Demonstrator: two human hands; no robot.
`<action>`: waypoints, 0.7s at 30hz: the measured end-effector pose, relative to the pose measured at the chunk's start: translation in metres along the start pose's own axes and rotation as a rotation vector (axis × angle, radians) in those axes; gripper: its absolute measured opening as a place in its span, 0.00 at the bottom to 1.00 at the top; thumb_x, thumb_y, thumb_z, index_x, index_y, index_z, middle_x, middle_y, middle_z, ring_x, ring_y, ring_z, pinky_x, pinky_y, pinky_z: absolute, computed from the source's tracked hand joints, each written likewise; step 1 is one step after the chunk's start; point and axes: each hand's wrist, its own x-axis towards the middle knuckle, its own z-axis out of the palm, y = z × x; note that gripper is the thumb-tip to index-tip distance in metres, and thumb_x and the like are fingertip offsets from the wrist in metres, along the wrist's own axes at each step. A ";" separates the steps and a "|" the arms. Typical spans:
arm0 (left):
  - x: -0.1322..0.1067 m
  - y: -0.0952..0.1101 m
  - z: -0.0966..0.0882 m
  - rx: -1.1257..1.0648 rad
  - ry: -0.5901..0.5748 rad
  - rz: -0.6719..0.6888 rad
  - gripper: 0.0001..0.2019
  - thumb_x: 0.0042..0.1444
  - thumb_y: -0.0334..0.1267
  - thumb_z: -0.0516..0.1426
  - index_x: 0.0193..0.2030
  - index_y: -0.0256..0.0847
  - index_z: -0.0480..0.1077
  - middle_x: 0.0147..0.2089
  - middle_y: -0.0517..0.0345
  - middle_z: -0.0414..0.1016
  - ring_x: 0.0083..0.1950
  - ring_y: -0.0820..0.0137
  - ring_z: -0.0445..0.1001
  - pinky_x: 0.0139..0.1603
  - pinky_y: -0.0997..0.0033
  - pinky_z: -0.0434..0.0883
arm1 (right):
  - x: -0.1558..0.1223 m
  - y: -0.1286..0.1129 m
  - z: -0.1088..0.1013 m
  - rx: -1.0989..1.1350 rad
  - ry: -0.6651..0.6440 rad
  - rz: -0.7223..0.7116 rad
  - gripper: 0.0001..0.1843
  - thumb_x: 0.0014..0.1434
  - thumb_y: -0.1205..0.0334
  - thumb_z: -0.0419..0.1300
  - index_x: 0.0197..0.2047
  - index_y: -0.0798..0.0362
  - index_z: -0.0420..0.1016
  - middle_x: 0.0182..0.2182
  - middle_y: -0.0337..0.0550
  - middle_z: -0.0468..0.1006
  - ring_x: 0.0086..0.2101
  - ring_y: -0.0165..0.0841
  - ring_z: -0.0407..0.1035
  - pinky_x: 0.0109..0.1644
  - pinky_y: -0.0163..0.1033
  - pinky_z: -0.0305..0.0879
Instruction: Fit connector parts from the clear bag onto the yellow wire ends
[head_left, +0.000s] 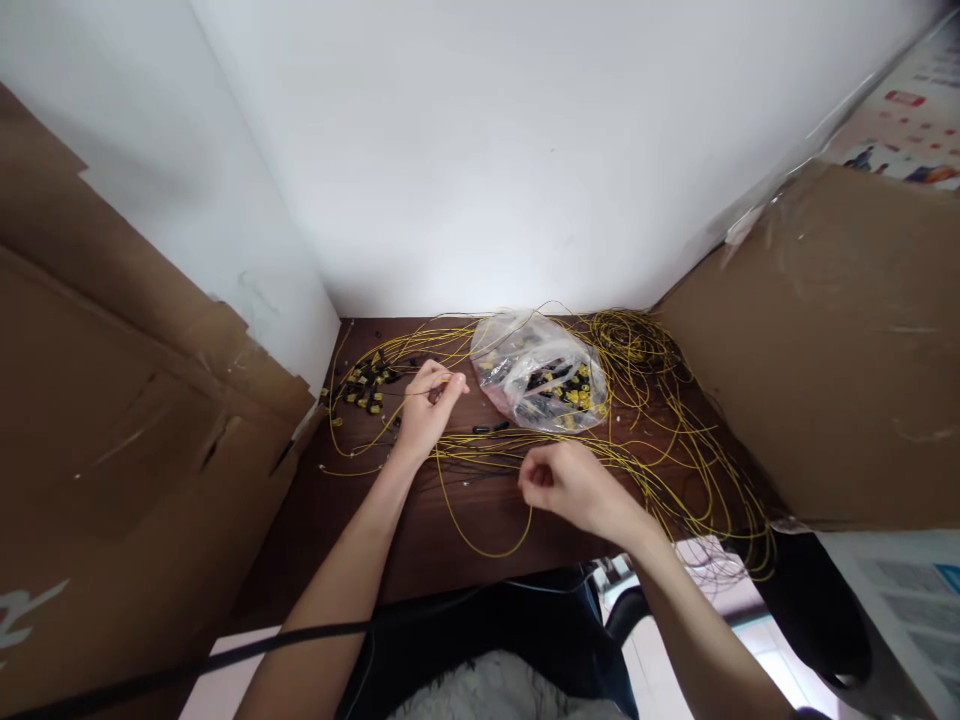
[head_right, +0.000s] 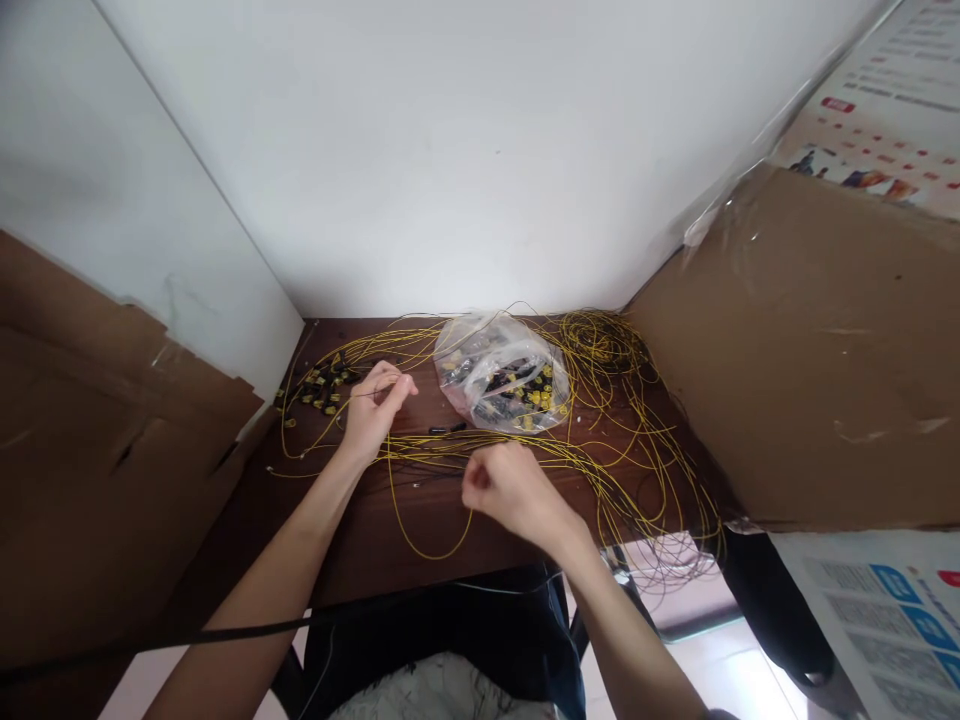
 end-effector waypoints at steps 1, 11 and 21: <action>-0.001 0.002 0.002 0.056 -0.043 0.055 0.13 0.52 0.43 0.58 0.22 0.38 0.73 0.31 0.56 0.65 0.31 0.74 0.65 0.26 0.76 0.62 | 0.006 0.002 -0.006 0.054 0.025 -0.046 0.06 0.49 0.68 0.56 0.26 0.56 0.74 0.22 0.38 0.75 0.24 0.26 0.67 0.30 0.30 0.57; -0.003 -0.002 0.006 0.066 -0.200 -0.070 0.08 0.50 0.40 0.59 0.27 0.38 0.74 0.24 0.58 0.73 0.28 0.72 0.70 0.33 0.74 0.65 | 0.098 0.018 -0.007 0.502 0.157 -0.330 0.07 0.50 0.62 0.56 0.28 0.58 0.70 0.21 0.34 0.66 0.23 0.24 0.58 0.27 0.30 0.54; -0.001 0.000 0.004 0.083 -0.139 -0.128 0.08 0.47 0.37 0.61 0.21 0.37 0.72 0.25 0.58 0.74 0.29 0.72 0.70 0.33 0.74 0.66 | 0.100 0.022 0.017 0.347 0.290 -0.374 0.05 0.50 0.68 0.55 0.27 0.58 0.71 0.22 0.34 0.68 0.23 0.23 0.58 0.28 0.29 0.54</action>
